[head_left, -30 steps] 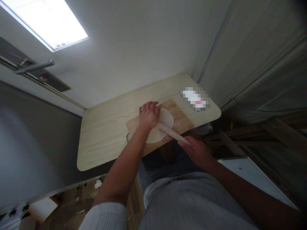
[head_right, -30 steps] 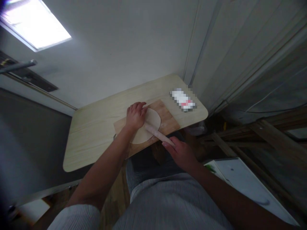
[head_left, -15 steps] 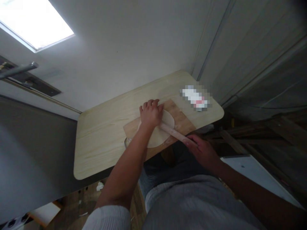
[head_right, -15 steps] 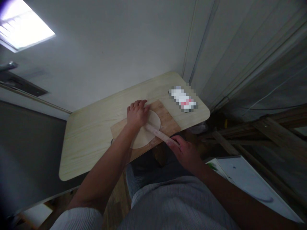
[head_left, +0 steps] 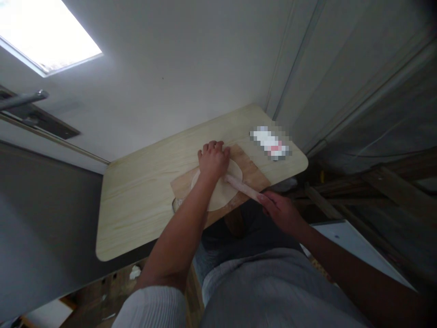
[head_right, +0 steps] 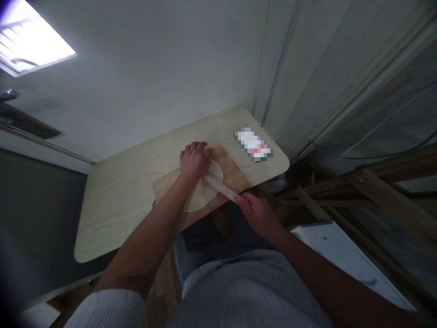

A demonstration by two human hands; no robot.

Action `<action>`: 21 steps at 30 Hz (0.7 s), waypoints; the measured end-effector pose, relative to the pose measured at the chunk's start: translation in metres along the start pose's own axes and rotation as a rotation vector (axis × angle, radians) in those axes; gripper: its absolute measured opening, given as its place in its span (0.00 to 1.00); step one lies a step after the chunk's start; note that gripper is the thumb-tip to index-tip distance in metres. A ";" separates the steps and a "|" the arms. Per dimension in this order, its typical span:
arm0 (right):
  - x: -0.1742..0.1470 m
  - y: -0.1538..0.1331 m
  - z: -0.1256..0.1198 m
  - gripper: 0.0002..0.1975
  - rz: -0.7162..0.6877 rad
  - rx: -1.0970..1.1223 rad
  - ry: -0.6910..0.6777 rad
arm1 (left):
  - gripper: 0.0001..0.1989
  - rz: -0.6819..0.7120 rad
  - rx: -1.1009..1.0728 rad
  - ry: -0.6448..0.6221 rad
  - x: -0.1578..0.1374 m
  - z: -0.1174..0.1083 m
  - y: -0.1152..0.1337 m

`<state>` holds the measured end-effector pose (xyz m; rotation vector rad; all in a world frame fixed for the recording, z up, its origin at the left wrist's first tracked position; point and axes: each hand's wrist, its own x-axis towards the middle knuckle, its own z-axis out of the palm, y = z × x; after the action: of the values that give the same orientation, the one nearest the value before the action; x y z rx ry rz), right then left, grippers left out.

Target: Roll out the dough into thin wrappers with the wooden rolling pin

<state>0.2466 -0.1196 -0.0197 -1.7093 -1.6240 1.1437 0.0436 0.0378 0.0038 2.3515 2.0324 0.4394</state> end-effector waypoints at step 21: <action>-0.023 -0.011 0.018 0.24 -0.165 -0.465 0.108 | 0.21 0.052 -0.091 0.016 -0.034 -0.007 -0.028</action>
<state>0.2273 -0.1441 -0.0150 -1.8261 -2.0289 0.6132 0.0105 0.0081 -0.0021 2.3597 1.9187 0.5416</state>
